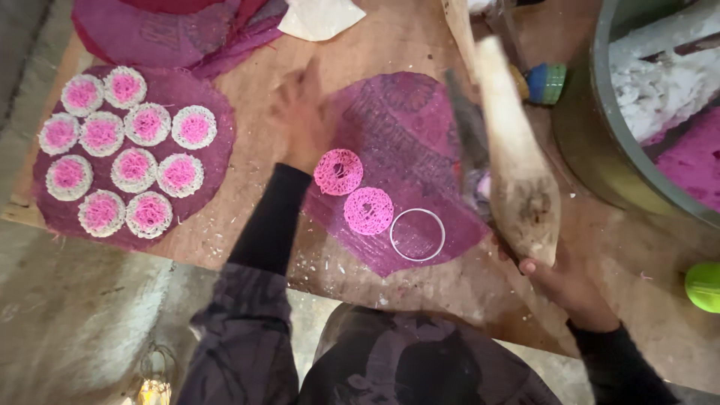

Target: The person applies white and pink paste onto purple dough circles using a wooden tool and a plastic cylinder, then arranges the circles on a larger purple dough sheet.

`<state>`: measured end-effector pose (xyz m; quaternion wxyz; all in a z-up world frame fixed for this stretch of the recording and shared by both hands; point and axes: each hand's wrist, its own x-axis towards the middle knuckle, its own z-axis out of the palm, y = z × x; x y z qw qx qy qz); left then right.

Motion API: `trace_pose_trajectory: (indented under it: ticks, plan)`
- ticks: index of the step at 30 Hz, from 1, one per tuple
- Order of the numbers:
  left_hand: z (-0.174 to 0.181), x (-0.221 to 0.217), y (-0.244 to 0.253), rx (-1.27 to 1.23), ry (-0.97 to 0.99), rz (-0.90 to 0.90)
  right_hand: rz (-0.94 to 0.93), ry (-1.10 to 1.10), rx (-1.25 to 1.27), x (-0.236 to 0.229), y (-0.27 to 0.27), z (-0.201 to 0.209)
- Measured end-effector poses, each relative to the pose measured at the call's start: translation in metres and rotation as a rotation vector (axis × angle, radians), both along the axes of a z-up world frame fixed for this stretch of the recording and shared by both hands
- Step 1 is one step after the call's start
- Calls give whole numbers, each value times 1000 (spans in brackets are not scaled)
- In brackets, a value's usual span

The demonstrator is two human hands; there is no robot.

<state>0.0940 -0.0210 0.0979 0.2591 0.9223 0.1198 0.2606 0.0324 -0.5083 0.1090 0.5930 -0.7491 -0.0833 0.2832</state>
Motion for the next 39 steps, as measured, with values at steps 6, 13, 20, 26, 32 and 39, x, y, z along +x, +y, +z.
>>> trace_pose_trajectory:
  ticks: [6,13,20,26,32,39]
  plan:
    - [70,-25,-83,-1615,-517,-772,387,187,132,34,37,69]
    - [61,-63,-81,-2061,-515,-1449,684,430,-367,92,31,68]
    - [-1,-96,-90,-2177,-579,-1041,862,311,-574,102,33,29]
    - [-31,-101,-87,-2195,-594,-945,892,223,-518,86,48,17]
    - [-33,-103,-79,-2165,-525,-852,829,154,-478,76,59,14]
    - [-35,-104,-89,-2281,-535,-647,831,208,-609,76,54,23]
